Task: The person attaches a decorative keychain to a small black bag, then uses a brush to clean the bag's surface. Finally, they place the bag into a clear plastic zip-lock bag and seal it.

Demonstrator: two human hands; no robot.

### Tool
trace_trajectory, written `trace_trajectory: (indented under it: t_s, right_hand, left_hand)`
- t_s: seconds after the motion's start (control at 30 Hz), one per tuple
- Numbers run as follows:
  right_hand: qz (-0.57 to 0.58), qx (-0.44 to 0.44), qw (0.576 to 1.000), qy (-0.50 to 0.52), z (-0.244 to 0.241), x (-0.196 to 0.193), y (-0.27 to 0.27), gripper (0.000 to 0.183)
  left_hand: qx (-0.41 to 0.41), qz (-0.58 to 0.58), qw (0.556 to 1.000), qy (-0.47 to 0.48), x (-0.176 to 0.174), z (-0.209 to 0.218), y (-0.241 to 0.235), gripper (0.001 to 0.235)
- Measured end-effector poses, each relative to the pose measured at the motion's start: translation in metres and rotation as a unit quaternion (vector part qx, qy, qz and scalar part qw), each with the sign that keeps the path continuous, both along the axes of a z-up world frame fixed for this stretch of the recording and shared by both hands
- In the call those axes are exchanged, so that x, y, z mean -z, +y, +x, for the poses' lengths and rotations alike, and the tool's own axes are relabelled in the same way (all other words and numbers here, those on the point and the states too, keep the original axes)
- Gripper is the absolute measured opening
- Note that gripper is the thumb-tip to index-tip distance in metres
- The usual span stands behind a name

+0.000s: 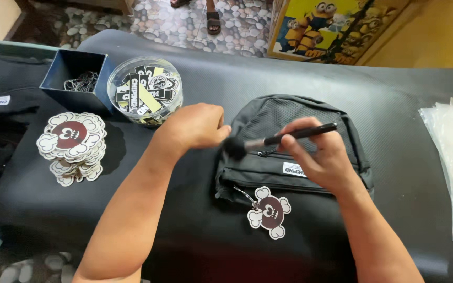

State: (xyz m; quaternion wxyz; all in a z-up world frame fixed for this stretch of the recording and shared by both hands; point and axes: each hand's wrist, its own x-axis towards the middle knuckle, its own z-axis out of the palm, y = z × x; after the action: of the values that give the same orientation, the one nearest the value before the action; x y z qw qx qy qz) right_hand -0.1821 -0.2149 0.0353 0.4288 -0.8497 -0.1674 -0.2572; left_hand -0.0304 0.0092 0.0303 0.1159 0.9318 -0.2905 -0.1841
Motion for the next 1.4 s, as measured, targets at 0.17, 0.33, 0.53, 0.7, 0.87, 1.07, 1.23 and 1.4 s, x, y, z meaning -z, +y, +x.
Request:
trace_trajectory:
  t_s: [0.17, 0.33, 0.53, 0.7, 0.87, 1.07, 1.23, 1.4]
  right_hand:
    - [-0.113, 0.084, 0.988, -0.063, 0.007, 0.006, -0.027, 0.009]
    - [0.089, -0.008, 0.995, 0.039, -0.005, -0.007, -0.011, 0.012]
    - [-0.205, 0.268, 0.941, -0.035, -0.01, 0.011, -0.051, 0.014]
    - [-0.037, -0.02, 0.992, 0.122, -0.015, -0.024, -0.025, 0.008]
    - [-0.198, 0.299, 0.933, -0.01, -0.019, 0.009, -0.086, 0.013]
    - [-0.078, 0.313, 0.946, -0.028, -0.011, 0.018, -0.089, 0.012]
    - [-0.069, 0.316, 0.946, -0.037, -0.01, 0.013, -0.091, 0.011]
    - [-0.088, 0.312, 0.945, -0.037, -0.009, 0.014, -0.09, 0.01]
  left_hand:
    - [0.067, 0.039, 0.993, 0.094, -0.019, -0.007, -0.003, 0.036]
    - [0.075, 0.034, 0.986, 0.143, -0.005, 0.005, -0.004, 0.03]
    - [0.07, 0.021, 0.976, 0.205, -0.022, -0.002, -0.003, 0.027]
    - [0.057, 0.041, 0.982, 0.176, -0.021, -0.002, -0.004, 0.03]
    - [0.082, 0.034, 0.996, 0.032, -0.014, -0.011, -0.004, 0.033]
    - [0.299, -0.127, 0.946, -0.027, -0.011, -0.076, -0.037, 0.053]
    - [0.38, -0.111, 0.916, -0.062, 0.025, -0.1, -0.054, 0.064]
    - [0.395, -0.059, 0.916, -0.039, 0.025, -0.1, -0.051, 0.037]
